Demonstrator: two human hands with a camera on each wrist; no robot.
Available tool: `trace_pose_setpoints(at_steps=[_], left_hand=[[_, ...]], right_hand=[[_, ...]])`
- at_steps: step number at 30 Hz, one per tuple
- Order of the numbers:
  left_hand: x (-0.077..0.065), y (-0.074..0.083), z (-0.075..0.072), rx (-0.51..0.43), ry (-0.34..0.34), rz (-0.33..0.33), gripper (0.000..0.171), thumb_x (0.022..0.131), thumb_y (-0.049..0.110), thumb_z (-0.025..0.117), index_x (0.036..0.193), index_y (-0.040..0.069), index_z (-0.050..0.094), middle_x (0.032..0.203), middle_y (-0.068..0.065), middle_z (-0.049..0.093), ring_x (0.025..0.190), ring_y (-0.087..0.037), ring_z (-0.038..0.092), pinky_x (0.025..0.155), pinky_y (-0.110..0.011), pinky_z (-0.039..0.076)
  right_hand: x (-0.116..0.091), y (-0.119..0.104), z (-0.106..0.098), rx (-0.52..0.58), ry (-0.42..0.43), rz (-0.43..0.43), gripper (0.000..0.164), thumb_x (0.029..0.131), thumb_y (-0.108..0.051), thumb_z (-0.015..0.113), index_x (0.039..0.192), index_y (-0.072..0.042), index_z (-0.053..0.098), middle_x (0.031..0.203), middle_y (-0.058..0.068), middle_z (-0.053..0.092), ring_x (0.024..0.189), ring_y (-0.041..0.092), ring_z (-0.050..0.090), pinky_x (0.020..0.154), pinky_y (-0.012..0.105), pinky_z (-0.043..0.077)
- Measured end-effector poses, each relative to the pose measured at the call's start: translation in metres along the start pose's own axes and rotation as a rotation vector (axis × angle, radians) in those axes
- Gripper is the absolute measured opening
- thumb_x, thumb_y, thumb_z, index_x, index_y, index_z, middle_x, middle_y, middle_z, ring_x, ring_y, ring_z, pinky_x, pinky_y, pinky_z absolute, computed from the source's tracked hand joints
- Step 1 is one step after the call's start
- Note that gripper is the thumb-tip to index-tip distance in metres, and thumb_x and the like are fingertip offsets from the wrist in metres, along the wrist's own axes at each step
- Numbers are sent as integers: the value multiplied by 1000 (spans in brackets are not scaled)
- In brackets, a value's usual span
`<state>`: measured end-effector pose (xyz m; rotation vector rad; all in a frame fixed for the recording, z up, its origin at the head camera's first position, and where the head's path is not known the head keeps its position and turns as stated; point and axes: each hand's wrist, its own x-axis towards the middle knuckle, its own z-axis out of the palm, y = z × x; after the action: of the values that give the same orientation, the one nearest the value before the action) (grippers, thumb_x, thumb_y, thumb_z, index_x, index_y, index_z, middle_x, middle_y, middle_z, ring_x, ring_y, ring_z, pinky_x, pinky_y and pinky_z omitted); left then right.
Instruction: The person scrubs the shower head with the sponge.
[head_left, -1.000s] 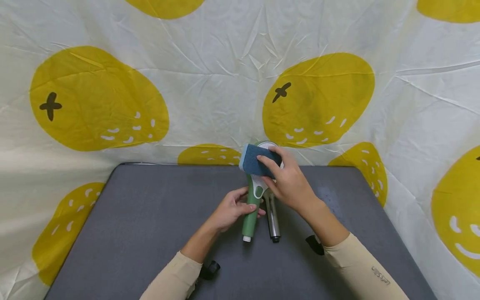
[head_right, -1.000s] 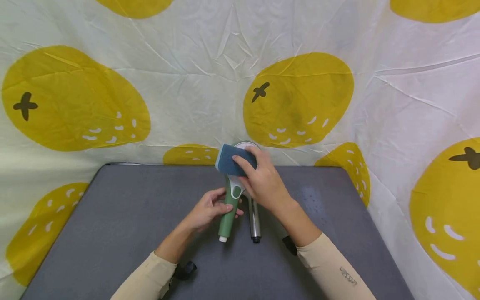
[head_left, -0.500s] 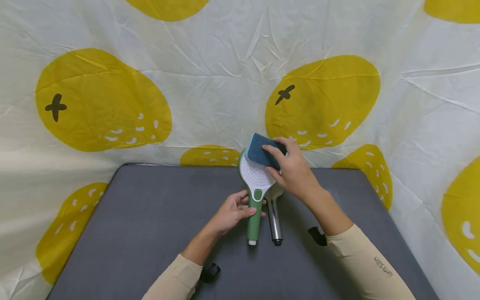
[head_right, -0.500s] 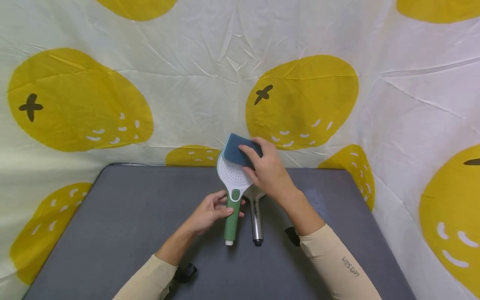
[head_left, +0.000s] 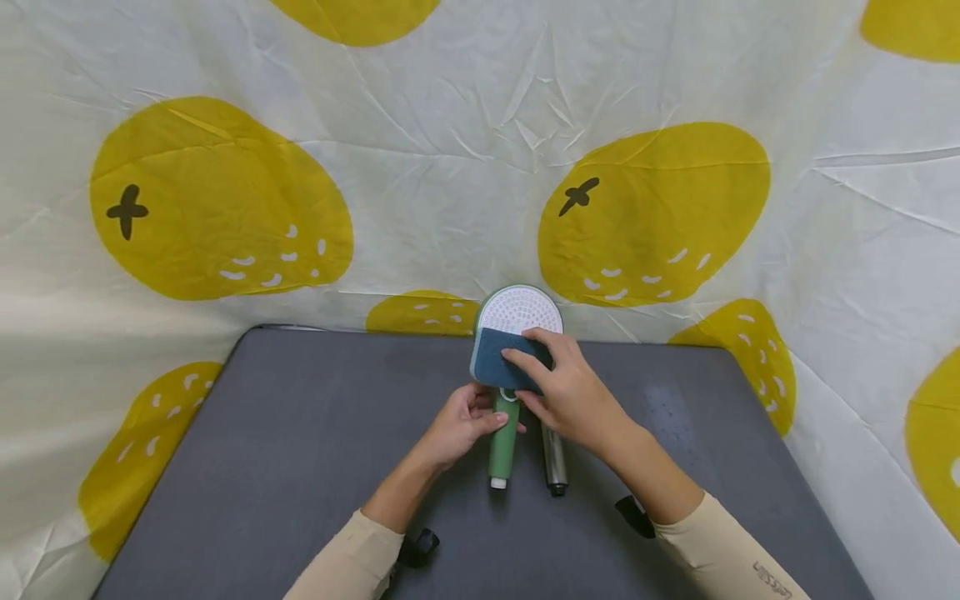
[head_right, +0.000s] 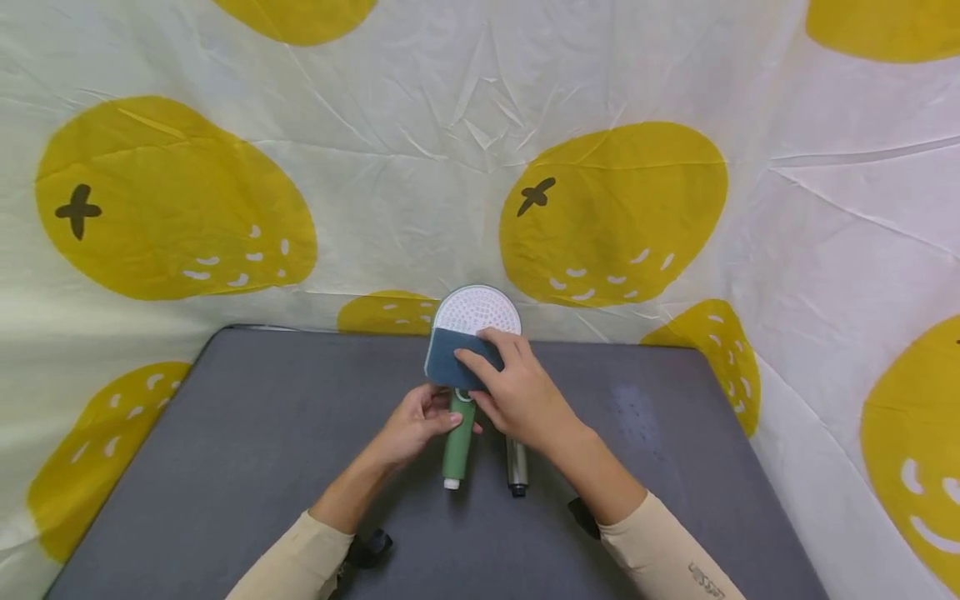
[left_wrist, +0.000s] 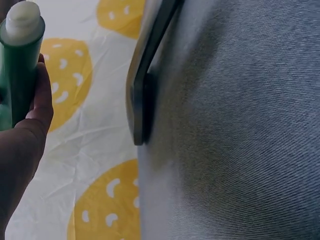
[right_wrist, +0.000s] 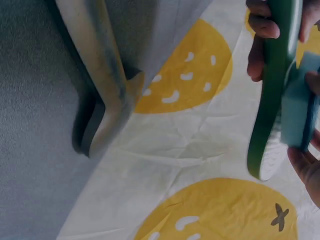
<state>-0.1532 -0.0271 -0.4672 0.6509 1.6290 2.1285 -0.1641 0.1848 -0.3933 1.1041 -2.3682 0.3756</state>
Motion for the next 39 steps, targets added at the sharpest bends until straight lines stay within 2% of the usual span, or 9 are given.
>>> trace_pose_setpoints(at_steps=[4,7,12,16,20,26,31,39], left_hand=[[0,-2,-1,9,14,24,52,103,-2,55,152,-7,35,132,-35,58,110,-65,59,95,-34,60],[-1,-2,-1,19,12,33,53,102,-2,56,151,-8,36,132,-36,57,108,-61,62,94,-33,60],[-2,-2,1,-3,-64,12,61,103,-4,53,158,-5,26,144,-39,48,111,-61,61,94,-31,60],[-2,-3,3,0,-83,10,62,105,-2,53,160,-5,24,144,-38,47,111,-57,64,95,-30,59],[-2,-4,2,4,-71,8,58,104,-3,53,157,-6,31,143,-39,48,110,-50,68,92,-29,60],[0,-6,0,15,-62,13,56,103,-3,55,155,-2,37,142,-32,53,110,-56,66,91,-31,61],[0,-4,0,7,-51,14,57,103,-3,55,156,-1,37,143,-32,53,110,-56,65,92,-31,61],[-2,0,-1,17,3,26,55,103,-2,55,155,-4,37,134,-35,57,106,-42,72,92,-32,61]], right_hand=[[-2,-7,0,-10,-24,-28,62,81,-20,91,136,-13,64,140,24,52,121,42,53,96,52,57],[2,-7,-1,-37,-33,-42,60,83,-21,89,138,-14,64,141,24,51,123,41,53,99,51,57],[13,8,-5,-76,41,-42,60,83,-16,88,137,-12,63,141,28,50,122,45,53,102,55,55],[21,24,-10,-84,66,17,60,84,-13,87,138,-10,61,142,30,47,123,47,52,100,56,55],[28,38,-18,-103,86,57,59,85,-9,85,138,-8,60,141,31,48,122,49,51,101,59,52],[35,56,-29,-90,93,113,58,85,-9,84,138,-6,59,141,32,48,127,50,49,107,62,47],[34,61,-34,-61,95,174,58,86,-11,83,138,-6,59,143,31,48,131,49,47,108,63,46],[20,51,-24,-42,93,124,61,82,-17,88,136,-6,61,135,31,54,122,47,54,103,60,50]])
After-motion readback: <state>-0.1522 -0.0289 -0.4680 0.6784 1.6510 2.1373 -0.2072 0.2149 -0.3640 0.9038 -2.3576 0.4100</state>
